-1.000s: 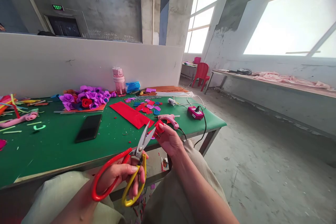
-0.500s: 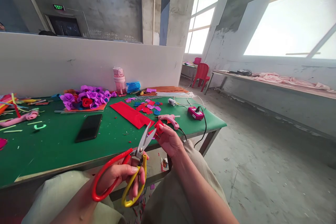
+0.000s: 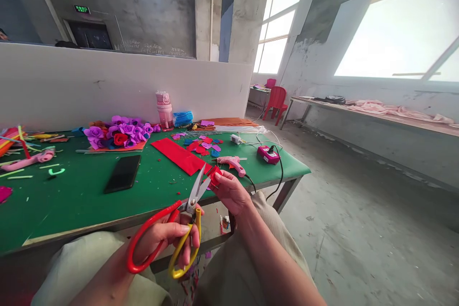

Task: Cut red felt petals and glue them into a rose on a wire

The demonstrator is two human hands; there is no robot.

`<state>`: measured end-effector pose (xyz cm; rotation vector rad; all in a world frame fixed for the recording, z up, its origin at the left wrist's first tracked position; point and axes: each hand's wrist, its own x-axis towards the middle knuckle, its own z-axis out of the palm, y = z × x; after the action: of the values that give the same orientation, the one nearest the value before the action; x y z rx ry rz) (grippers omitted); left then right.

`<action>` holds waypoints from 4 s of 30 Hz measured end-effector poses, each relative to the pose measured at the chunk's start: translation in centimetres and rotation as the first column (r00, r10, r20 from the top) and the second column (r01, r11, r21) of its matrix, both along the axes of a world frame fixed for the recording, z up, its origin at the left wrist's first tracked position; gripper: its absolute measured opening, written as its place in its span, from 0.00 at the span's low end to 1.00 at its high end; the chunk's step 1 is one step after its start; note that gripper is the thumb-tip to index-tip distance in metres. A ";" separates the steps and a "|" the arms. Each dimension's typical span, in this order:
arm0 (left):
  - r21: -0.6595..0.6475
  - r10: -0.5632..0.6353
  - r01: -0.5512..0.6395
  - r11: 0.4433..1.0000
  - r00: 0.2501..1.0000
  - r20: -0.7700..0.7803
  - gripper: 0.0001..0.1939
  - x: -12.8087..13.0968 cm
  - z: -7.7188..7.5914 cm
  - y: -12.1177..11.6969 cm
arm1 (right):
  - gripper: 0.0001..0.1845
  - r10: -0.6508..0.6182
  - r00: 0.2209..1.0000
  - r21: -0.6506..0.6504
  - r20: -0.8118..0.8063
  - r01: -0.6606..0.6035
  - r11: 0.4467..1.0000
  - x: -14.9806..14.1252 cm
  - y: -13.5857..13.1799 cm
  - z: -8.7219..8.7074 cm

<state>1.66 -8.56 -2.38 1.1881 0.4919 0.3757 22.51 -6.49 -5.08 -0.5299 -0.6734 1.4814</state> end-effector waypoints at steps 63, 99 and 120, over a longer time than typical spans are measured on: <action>0.019 -0.070 0.070 0.997 0.997 -0.039 0.15 -1.0 0.5 -0.1 | 0.05 0.125 0.983 0.041 -0.132 -0.121 0.992 1.0 -0.2 -0.2; 0.050 -0.071 0.074 0.996 0.996 -0.058 0.19 -1.2 0.2 -0.1 | 0.03 0.106 0.986 0.033 -0.130 -0.103 0.994 1.0 -0.3 -0.2; 0.067 -0.010 0.013 0.998 0.999 -0.042 0.20 -0.9 0.4 -0.4 | 0.05 0.110 0.992 0.069 -0.054 -0.106 0.992 0.9 -0.6 -0.1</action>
<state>0.75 -8.95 -1.94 1.2656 0.5115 0.3608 23.40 -7.07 -5.16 -0.4033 -0.7125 1.5639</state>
